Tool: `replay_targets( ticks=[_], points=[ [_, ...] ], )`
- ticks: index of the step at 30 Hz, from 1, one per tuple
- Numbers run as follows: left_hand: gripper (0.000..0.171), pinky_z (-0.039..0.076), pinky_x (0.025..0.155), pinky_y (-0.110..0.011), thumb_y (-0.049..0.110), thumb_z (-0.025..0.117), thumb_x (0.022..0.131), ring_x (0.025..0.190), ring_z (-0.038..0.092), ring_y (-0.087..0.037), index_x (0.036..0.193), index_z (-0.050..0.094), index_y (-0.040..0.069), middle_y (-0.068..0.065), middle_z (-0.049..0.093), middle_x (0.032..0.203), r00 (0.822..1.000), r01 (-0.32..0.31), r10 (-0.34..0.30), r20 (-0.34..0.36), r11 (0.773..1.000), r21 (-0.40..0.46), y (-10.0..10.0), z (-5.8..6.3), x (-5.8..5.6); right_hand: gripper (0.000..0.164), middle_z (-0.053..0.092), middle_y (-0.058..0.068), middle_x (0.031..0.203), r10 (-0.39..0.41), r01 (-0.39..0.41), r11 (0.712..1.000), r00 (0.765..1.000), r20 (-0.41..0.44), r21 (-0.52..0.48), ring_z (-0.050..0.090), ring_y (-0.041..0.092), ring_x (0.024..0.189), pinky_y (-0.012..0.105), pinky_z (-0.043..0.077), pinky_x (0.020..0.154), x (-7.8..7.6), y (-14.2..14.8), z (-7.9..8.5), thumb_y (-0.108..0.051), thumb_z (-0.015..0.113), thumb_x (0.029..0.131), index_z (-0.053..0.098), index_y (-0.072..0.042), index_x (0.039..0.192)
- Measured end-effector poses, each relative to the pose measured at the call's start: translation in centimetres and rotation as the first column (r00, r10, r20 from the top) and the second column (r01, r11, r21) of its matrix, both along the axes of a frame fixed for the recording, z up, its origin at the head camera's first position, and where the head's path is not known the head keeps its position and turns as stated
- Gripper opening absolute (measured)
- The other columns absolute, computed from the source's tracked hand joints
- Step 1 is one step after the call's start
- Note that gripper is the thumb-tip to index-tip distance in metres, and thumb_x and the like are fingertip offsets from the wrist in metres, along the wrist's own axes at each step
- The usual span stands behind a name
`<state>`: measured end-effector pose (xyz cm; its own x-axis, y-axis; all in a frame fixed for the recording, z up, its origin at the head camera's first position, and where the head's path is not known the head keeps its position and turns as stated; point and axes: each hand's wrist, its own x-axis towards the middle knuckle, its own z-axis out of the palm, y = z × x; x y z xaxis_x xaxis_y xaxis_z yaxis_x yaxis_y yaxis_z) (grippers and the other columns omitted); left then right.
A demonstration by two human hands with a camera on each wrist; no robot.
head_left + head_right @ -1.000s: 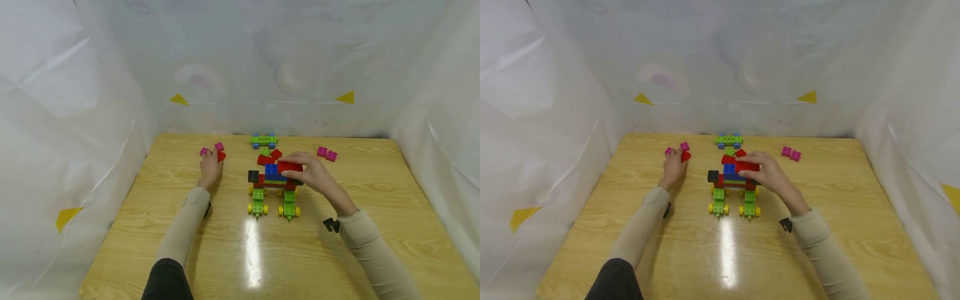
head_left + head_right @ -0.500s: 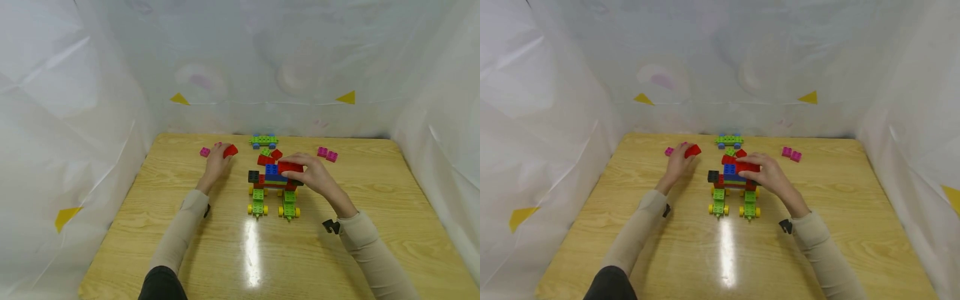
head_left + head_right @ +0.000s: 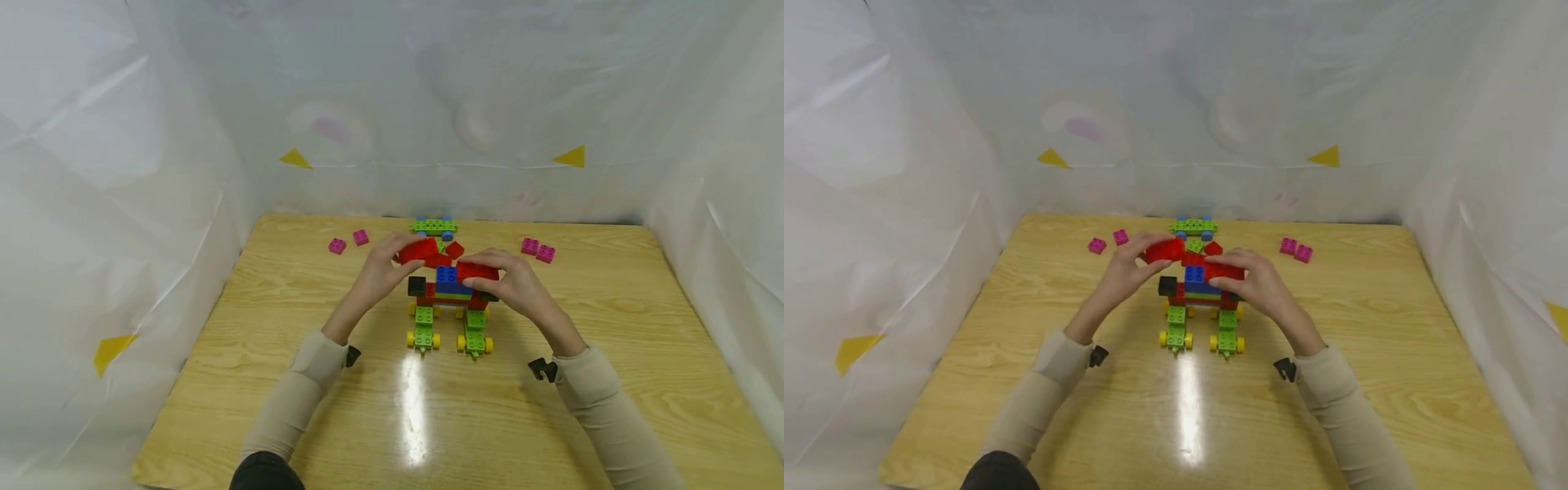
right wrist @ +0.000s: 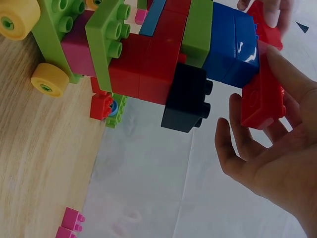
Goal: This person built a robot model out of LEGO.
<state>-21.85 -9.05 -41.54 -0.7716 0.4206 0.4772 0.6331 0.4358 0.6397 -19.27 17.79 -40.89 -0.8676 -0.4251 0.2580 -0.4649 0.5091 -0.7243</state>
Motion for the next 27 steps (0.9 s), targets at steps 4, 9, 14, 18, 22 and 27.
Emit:
replay_targets(
  ticks=[4, 9, 14, 18, 22, 27],
  points=[
    [0.043, 0.046, 0.094, -0.035, 0.014, 0.069, 0.09, 0.113, 0.054, -0.022, 0.132, 0.058, 0.008, -0.009, 0.06, 0.122, 0.996, 0.082, -0.082, -0.022, 0.996, -0.026, 0.7, 0.4, 0.7, 0.039, 0.065, 0.004, 0.114, -0.002, 0.002, 1.0, 1.0, -0.015, -0.003, 0.056, 0.024, 0.105, 0.049, 0.047, 0.087, 0.0, 0.0, 0.0, -0.024, 0.072, 0.087, 0.067, -0.015, 0.124],
    [0.042, 0.044, 0.098, -0.036, 0.011, 0.069, 0.089, 0.115, 0.053, -0.024, 0.13, 0.06, 0.007, -0.01, 0.06, 0.123, 0.989, 0.14, -0.144, -0.042, 0.987, -0.081, 1.4, 0.0, 0.9, 0.038, 0.065, 0.005, 0.114, 0.005, -0.006, 1.0, 1.0, -0.021, -0.024, 0.056, 0.022, 0.103, 0.046, 0.047, 0.084, 0.0, 0.0, -0.1, -0.022, 0.072, 0.087, 0.067, -0.016, 0.124],
    [0.038, 0.047, 0.086, -0.03, 0.012, 0.068, 0.091, 0.104, 0.054, -0.02, 0.128, 0.062, 0.01, -0.008, 0.058, 0.116, 0.986, 0.151, -0.157, -0.047, 0.982, -0.113, 1.7, -0.3, 0.8, 0.037, 0.065, 0.005, 0.113, 0.007, -0.008, 1.0, 1.0, -0.028, -0.028, 0.056, 0.022, 0.1, 0.044, 0.047, 0.08, 0.0, 0.0, -0.1, -0.021, 0.072, 0.087, 0.067, -0.015, 0.124],
    [0.037, 0.047, 0.083, -0.029, 0.011, 0.067, 0.091, 0.102, 0.054, -0.019, 0.128, 0.062, 0.01, -0.008, 0.057, 0.115, 0.987, 0.155, -0.16, -0.032, 0.981, -0.115, 1.9, -0.3, 0.8, 0.038, 0.065, 0.005, 0.112, 0.013, -0.014, 1.0, 0.999, -0.037, -0.028, 0.056, 0.021, 0.098, 0.042, 0.048, 0.078, 0.0, 0.0, -0.1, -0.02, 0.072, 0.087, 0.067, -0.014, 0.124],
    [0.035, 0.047, 0.083, -0.029, 0.012, 0.066, 0.092, 0.102, 0.055, -0.019, 0.126, 0.064, 0.011, -0.008, 0.057, 0.116, 0.984, 0.174, -0.178, -0.019, 0.977, -0.121, 1.9, -0.1, 0.8, 0.038, 0.065, 0.005, 0.111, 0.017, -0.018, 1.0, 0.999, -0.045, -0.022, 0.056, 0.019, 0.094, 0.035, 0.048, 0.074, 0.0, 0.0, 0.0, -0.019, 0.073, 0.087, 0.067, -0.014, 0.124],
    [0.033, 0.046, 0.084, -0.029, 0.012, 0.066, 0.092, 0.104, 0.054, -0.02, 0.125, 0.065, 0.009, -0.009, 0.058, 0.118, 0.98, 0.193, -0.196, -0.012, 0.973, -0.125, 2.0, 0.0, 0.8, 0.037, 0.065, 0.004, 0.11, 0.012, -0.013, 1.0, 0.999, -0.038, -0.02, 0.055, 0.018, 0.092, 0.03, 0.048, 0.071, 0.0, 0.1, 0.0, -0.019, 0.072, 0.087, 0.067, -0.014, 0.123]
  ],
)
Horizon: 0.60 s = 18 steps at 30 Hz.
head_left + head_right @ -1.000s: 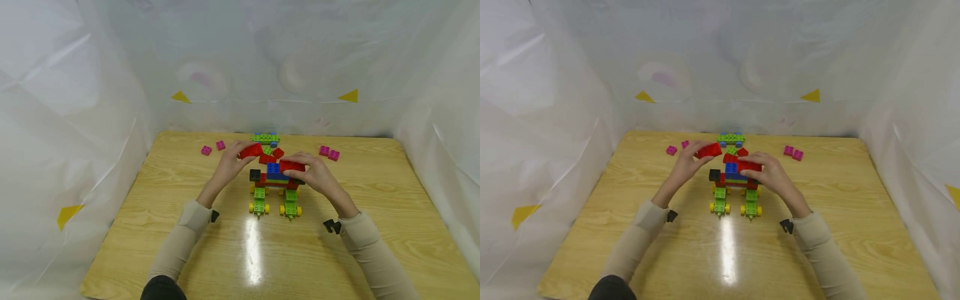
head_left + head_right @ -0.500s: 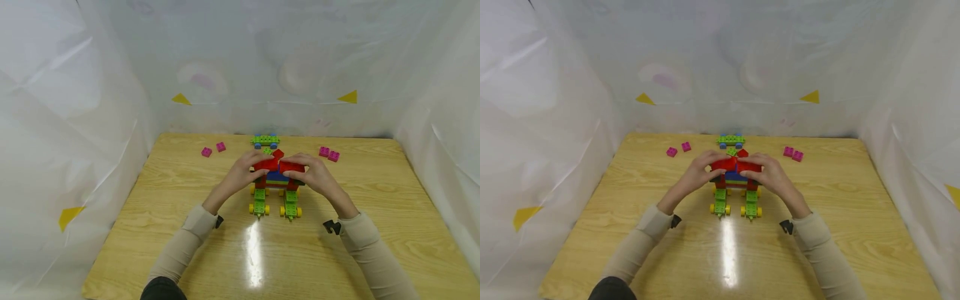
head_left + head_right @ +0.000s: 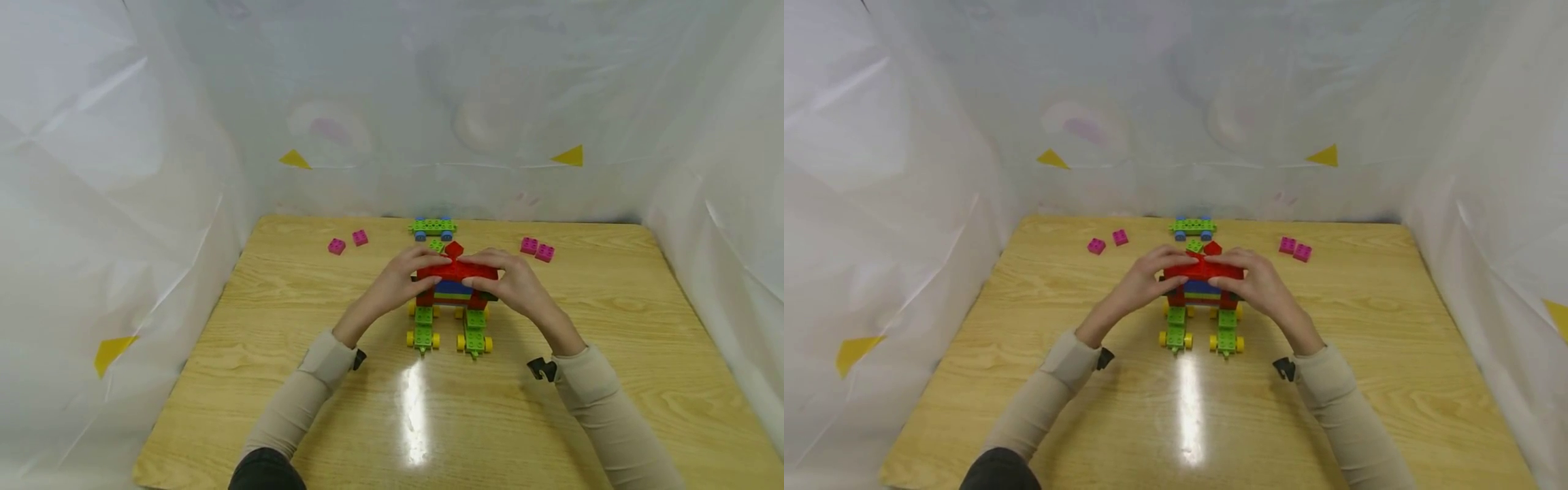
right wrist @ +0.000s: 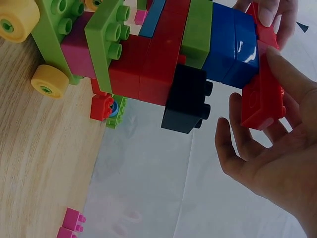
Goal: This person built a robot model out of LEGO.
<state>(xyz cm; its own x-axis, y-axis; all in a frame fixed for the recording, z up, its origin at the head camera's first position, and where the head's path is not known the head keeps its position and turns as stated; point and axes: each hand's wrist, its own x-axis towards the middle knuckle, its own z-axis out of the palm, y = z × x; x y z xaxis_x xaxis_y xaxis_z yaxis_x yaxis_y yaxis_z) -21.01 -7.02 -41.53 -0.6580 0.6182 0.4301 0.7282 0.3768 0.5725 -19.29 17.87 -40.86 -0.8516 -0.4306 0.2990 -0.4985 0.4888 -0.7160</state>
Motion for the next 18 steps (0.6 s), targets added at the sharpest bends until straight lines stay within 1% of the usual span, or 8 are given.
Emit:
replay_targets(
  ticks=[6, 10, 13, 18],
  points=[
    [0.035, 0.047, 0.087, -0.028, 0.014, 0.068, 0.091, 0.107, 0.056, -0.021, 0.125, 0.064, 0.008, -0.01, 0.059, 0.121, 1.0, -0.002, 0.001, 0.028, 0.999, 0.051, 0.24, -0.34, 0.08, 0.037, 0.065, 0.004, 0.11, -0.006, 0.006, 1.0, 1.0, 0.015, 0.004, 0.055, 0.019, 0.094, 0.03, 0.049, 0.072, 0.01, -0.03, -0.1, -0.021, 0.072, 0.087, 0.067, -0.015, 0.124],
    [0.035, 0.047, 0.091, -0.028, 0.013, 0.067, 0.091, 0.108, 0.058, -0.021, 0.125, 0.064, 0.007, -0.01, 0.062, 0.121, 0.999, -0.009, 0.006, 0.038, 0.997, 0.08, 0.39, -0.7, -0.02, 0.037, 0.065, 0.004, 0.111, -0.013, 0.013, 1.0, 1.0, 0.021, 0.007, 0.056, 0.019, 0.095, 0.031, 0.049, 0.074, -0.02, -0.04, -0.17, -0.021, 0.072, 0.088, 0.067, -0.015, 0.124],
    [0.035, 0.047, 0.091, -0.027, 0.012, 0.067, 0.091, 0.109, 0.058, -0.021, 0.126, 0.063, 0.007, -0.01, 0.062, 0.121, 1.0, -0.004, 0.002, 0.027, 0.997, 0.076, 0.43, -0.69, -0.09, 0.037, 0.065, 0.005, 0.112, -0.018, 0.018, 1.0, 1.0, 0.025, 0.0, 0.055, 0.019, 0.096, 0.032, 0.048, 0.074, -0.05, -0.04, -0.17, -0.02, 0.071, 0.088, 0.067, -0.015, 0.124],
    [0.035, 0.048, 0.089, -0.026, 0.012, 0.067, 0.091, 0.109, 0.058, -0.022, 0.126, 0.064, 0.006, -0.01, 0.062, 0.121, 1.0, 0.003, -0.003, 0.0, 0.999, 0.036, 0.43, -0.46, -0.14, 0.037, 0.065, 0.005, 0.113, -0.018, 0.018, 1.0, 0.999, 0.033, -0.01, 0.055, 0.02, 0.097, 0.035, 0.049, 0.074, -0.05, 0.0, -0.2, -0.02, 0.071, 0.088, 0.067, -0.015, 0.125]
  ],
)
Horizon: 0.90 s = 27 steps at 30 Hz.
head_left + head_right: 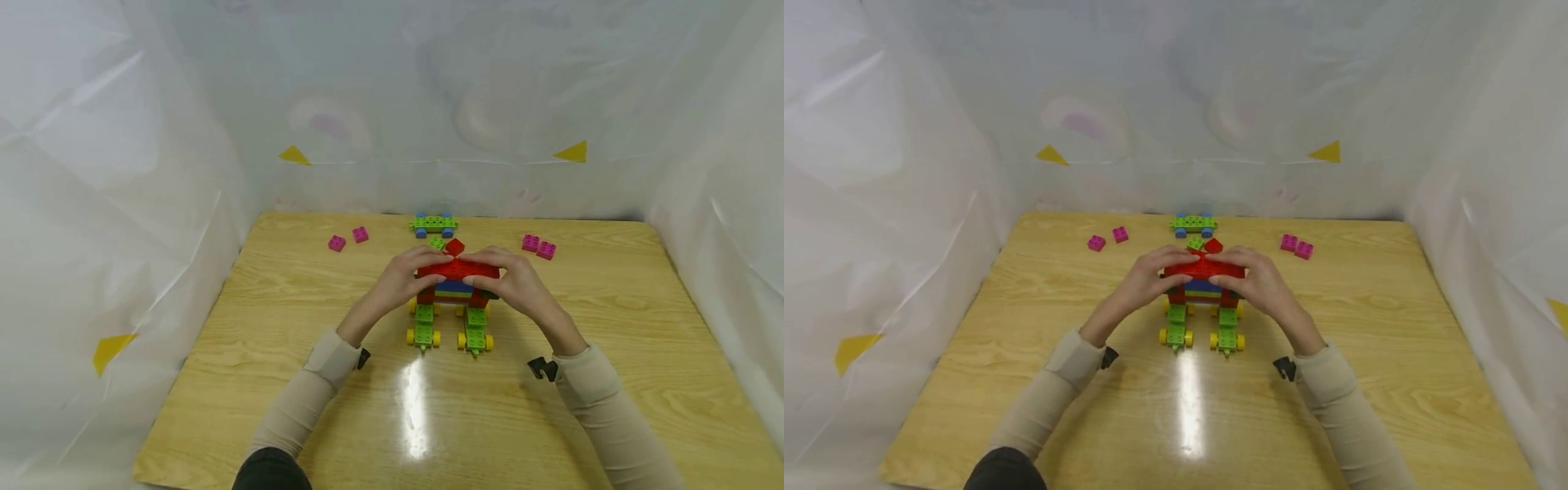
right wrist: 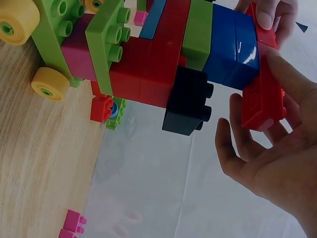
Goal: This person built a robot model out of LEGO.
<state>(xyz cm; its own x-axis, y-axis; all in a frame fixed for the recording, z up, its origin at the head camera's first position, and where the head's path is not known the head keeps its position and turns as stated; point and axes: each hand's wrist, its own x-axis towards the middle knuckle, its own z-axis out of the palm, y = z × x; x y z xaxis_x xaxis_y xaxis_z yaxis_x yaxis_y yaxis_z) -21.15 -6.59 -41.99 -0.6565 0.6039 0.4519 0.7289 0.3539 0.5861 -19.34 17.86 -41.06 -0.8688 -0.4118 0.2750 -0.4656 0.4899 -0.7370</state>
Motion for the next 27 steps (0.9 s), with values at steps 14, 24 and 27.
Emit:
replay_targets(
  ticks=[14, 24, 27],
  points=[
    [0.025, 0.047, 0.084, -0.025, 0.013, 0.065, 0.093, 0.098, 0.057, -0.019, 0.116, 0.066, 0.005, -0.009, 0.059, 0.112, 0.992, 0.0, -0.016, -0.128, 0.993, -0.121, 0.1, 0.3, -0.3, 0.038, 0.065, 0.004, 0.113, -0.016, 0.016, 1.0, 0.999, -0.032, 0.008, 0.056, 0.019, 0.098, 0.031, 0.049, 0.074, 0.1, -0.1, 0.0, -0.023, 0.072, 0.087, 0.067, -0.016, 0.124],
    [0.029, 0.047, 0.089, -0.026, 0.013, 0.069, 0.089, 0.105, 0.052, -0.022, 0.117, 0.064, 0.005, -0.01, 0.056, 0.114, 0.996, -0.01, 0.004, -0.092, 0.998, -0.066, 0.4, -0.8, 0.0, 0.038, 0.065, 0.004, 0.112, -0.022, 0.022, 1.0, 0.999, -0.035, 0.009, 0.056, 0.02, 0.099, 0.032, 0.05, 0.075, 0.3, -0.1, -0.2, -0.022, 0.073, 0.087, 0.067, -0.015, 0.124],
    [0.03, 0.047, 0.089, -0.027, 0.011, 0.071, 0.088, 0.105, 0.053, -0.023, 0.116, 0.065, 0.004, -0.01, 0.058, 0.112, 0.992, -0.019, 0.013, -0.127, 0.999, -0.044, 0.6, -0.9, -0.1, 0.038, 0.065, 0.005, 0.114, -0.019, 0.019, 1.0, 0.999, -0.046, 0.003, 0.057, 0.021, 0.102, 0.037, 0.05, 0.079, 0.2, -0.1, -0.1, -0.021, 0.073, 0.087, 0.067, -0.014, 0.124]
  ],
)
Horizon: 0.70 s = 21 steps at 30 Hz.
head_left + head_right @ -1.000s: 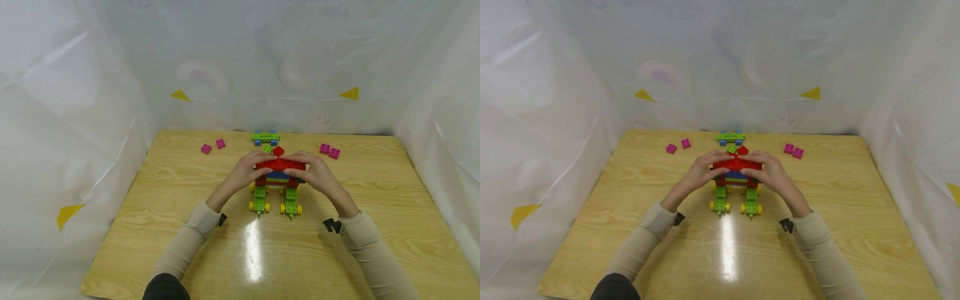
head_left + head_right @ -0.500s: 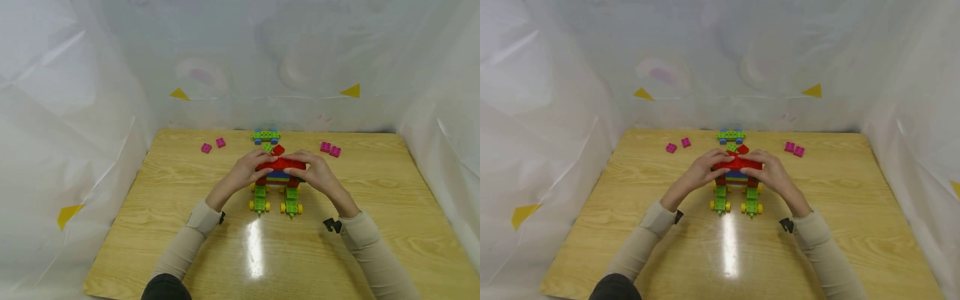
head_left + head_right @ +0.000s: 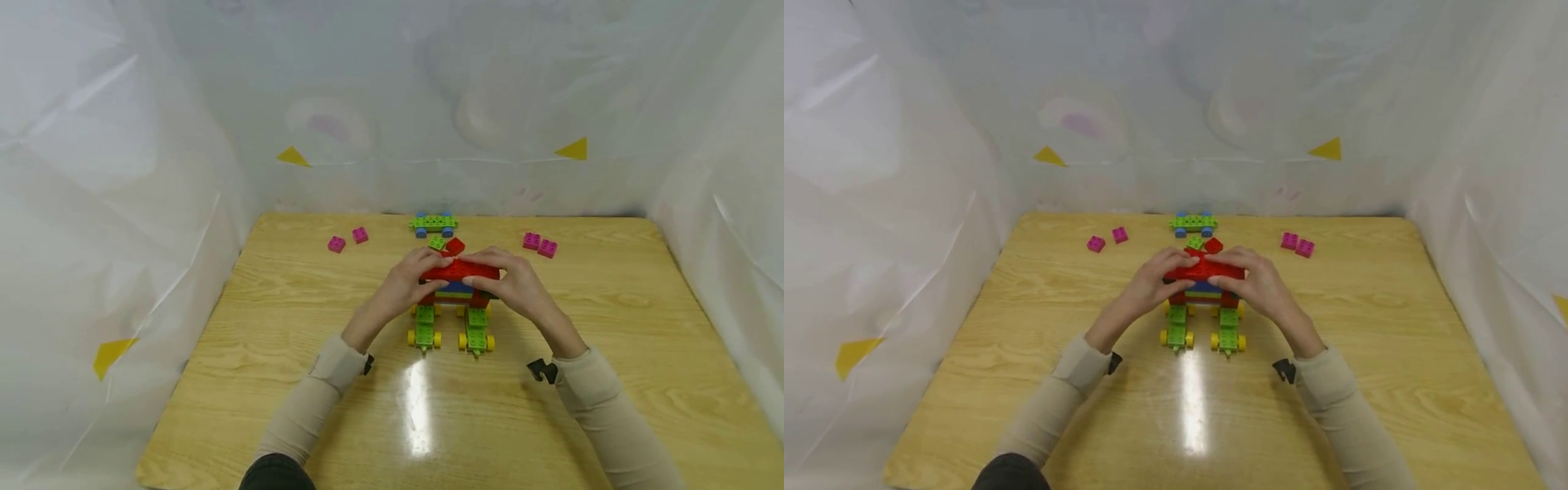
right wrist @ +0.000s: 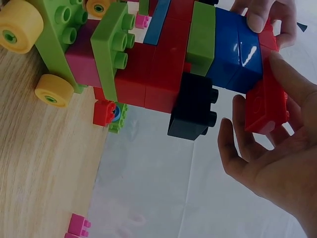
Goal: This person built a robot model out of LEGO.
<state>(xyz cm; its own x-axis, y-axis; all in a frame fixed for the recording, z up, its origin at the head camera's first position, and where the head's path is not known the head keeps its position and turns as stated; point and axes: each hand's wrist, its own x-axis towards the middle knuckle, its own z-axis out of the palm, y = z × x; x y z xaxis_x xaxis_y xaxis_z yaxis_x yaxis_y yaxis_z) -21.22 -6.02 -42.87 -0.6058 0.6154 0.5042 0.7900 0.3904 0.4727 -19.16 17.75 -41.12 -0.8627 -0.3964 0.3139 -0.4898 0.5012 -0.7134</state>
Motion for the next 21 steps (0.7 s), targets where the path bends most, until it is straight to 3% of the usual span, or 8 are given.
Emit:
replay_targets(
  ticks=[5, 17, 21],
  points=[
    [0.028, 0.047, 0.088, -0.027, 0.009, 0.073, 0.086, 0.102, 0.055, -0.024, 0.113, 0.066, 0.004, -0.01, 0.061, 0.109, 0.999, -0.001, 0.001, -0.04, 1.0, 0.017, -0.01, 0.09, 0.02, 0.038, 0.065, 0.005, 0.116, 0.002, -0.002, 1.0, 1.0, -0.008, -0.015, 0.056, 0.024, 0.106, 0.047, 0.049, 0.085, -0.06, -0.05, -0.23, -0.021, 0.074, 0.086, 0.068, -0.014, 0.123],
    [0.023, 0.046, 0.08, -0.025, 0.006, 0.072, 0.086, 0.092, 0.056, -0.019, 0.108, 0.065, 0.003, -0.009, 0.06, 0.104, 0.998, 0.045, -0.045, -0.036, 0.999, -0.001, -0.03, 0.19, -0.12, 0.038, 0.063, 0.005, 0.118, 0.007, -0.007, 1.0, 1.0, -0.007, -0.008, 0.056, 0.023, 0.106, 0.045, 0.049, 0.082, 0.17, -0.02, -0.38, -0.022, 0.073, 0.087, 0.067, -0.014, 0.124],
    [0.024, 0.046, 0.081, -0.026, 0.006, 0.072, 0.086, 0.094, 0.055, -0.019, 0.109, 0.065, 0.003, -0.009, 0.059, 0.106, 0.998, 0.052, -0.052, -0.044, 0.999, 0.011, -0.05, 0.05, -0.16, 0.037, 0.062, 0.004, 0.121, 0.04, -0.04, 0.999, 0.999, 0.0, 0.004, 0.054, 0.024, 0.111, 0.049, 0.047, 0.088, 0.02, 0.29, -0.31, -0.023, 0.068, 0.091, 0.065, -0.017, 0.127]
  ],
)
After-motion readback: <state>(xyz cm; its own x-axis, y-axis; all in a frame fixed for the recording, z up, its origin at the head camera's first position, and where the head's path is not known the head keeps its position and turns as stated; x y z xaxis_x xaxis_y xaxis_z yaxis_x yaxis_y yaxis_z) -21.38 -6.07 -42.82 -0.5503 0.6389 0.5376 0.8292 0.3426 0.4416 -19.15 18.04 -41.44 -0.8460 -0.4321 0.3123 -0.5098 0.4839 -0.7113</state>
